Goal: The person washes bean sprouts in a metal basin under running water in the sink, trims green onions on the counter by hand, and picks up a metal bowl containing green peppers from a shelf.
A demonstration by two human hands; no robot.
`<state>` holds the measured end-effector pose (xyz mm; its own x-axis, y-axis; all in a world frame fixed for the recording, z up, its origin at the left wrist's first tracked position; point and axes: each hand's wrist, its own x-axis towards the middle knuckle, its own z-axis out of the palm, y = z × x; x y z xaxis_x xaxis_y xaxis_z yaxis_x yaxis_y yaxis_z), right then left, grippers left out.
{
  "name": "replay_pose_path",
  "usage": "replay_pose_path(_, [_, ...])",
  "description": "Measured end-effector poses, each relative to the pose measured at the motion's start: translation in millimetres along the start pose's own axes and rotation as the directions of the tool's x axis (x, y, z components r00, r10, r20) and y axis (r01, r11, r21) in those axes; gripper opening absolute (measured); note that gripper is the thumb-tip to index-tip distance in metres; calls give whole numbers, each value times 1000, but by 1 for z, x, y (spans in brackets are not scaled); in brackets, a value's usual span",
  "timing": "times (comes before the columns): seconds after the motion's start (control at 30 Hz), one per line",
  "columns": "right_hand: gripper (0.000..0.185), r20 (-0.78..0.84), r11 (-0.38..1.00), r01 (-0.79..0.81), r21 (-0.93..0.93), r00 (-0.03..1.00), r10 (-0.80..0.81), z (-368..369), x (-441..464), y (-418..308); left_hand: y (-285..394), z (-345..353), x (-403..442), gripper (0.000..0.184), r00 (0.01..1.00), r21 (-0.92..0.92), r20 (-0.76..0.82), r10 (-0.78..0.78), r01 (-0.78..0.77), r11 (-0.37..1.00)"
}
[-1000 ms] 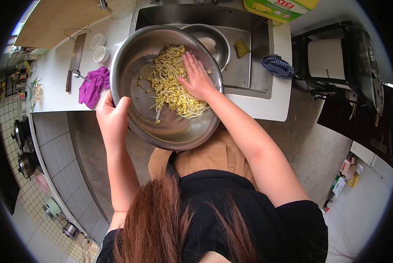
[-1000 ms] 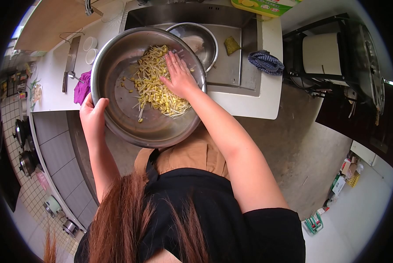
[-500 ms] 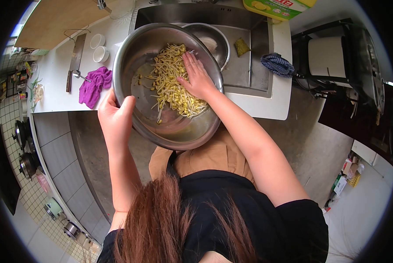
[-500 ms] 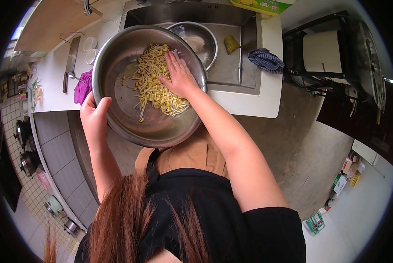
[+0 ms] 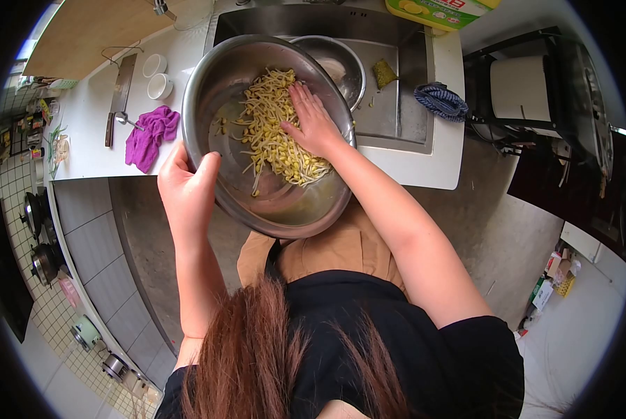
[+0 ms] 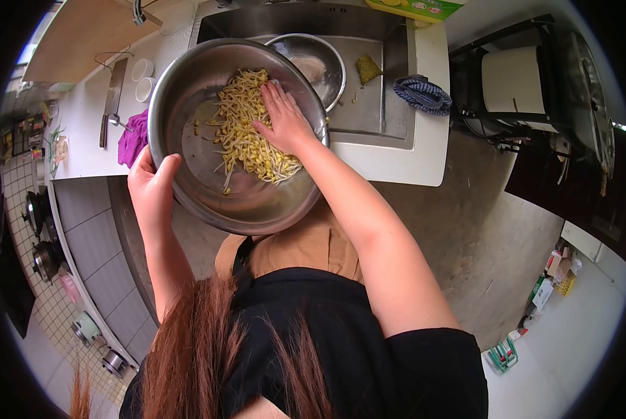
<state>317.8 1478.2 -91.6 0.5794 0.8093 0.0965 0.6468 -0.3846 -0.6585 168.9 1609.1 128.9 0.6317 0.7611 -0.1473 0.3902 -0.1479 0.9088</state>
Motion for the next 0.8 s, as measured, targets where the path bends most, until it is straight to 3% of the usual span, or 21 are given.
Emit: replay_pose_path(0.8, [75,-29,1000,14,25,999,-14,1,-3,3,9,5,-8,11,997,78,75,-14,8,997])
